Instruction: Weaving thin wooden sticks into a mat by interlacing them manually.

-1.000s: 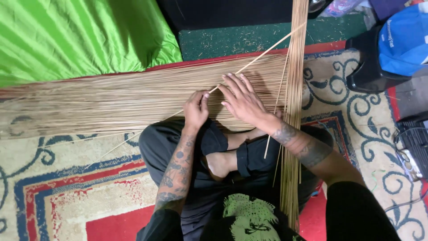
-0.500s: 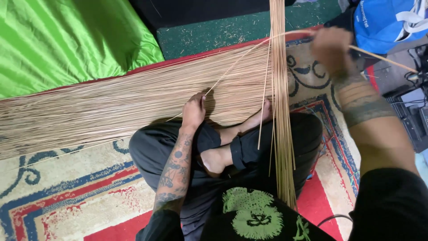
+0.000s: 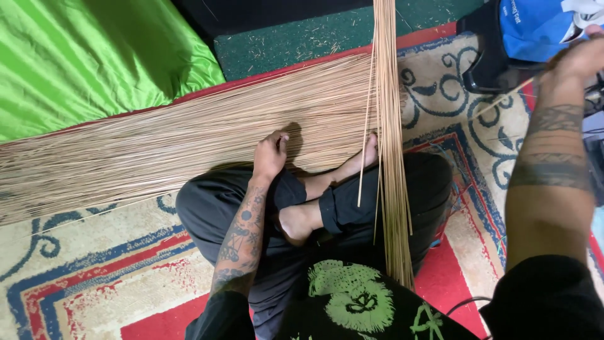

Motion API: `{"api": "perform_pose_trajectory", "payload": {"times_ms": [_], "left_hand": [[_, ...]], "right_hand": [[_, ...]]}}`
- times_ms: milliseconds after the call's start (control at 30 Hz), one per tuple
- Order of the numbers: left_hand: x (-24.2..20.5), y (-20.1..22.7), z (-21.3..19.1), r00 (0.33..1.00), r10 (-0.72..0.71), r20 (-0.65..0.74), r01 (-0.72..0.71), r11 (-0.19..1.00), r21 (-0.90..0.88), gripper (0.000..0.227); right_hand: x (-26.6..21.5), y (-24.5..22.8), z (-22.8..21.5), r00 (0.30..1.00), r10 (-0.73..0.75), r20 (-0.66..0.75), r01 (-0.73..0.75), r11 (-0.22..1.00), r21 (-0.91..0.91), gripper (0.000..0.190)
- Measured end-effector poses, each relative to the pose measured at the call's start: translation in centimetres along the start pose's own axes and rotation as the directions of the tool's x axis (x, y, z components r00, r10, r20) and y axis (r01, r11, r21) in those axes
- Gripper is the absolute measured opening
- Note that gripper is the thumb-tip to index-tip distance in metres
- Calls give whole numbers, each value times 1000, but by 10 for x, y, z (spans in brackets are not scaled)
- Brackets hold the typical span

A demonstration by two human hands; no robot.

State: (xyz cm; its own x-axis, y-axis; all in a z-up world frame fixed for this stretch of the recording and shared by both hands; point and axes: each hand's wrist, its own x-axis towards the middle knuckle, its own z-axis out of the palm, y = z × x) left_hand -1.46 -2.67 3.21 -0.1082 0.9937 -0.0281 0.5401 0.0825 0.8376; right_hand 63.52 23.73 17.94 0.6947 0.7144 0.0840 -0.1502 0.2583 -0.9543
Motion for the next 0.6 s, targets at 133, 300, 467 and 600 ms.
{"api": "perform_pose_trajectory", "payload": {"times_ms": [133,300,467,600], "left_hand": [[-8,3,3,1000,-23,-3,23,999,-39,18],[-22,-7,23,983,-163,84,184,871,-456,29],[-54,-12,25,957,-218,193,287,593,-752,50],[-69,-18,8,978,-199,61,184,689,-701,30]], "right_hand": [[-138,44,72,949,213,231,-249,958,139,23],[-366,71,143,720,312,621,-309,944,-116,7],[-434,126,143,573,324,753,-324,933,-155,20],[-394,98,136,623,313,717,-275,946,-174,17]]}}
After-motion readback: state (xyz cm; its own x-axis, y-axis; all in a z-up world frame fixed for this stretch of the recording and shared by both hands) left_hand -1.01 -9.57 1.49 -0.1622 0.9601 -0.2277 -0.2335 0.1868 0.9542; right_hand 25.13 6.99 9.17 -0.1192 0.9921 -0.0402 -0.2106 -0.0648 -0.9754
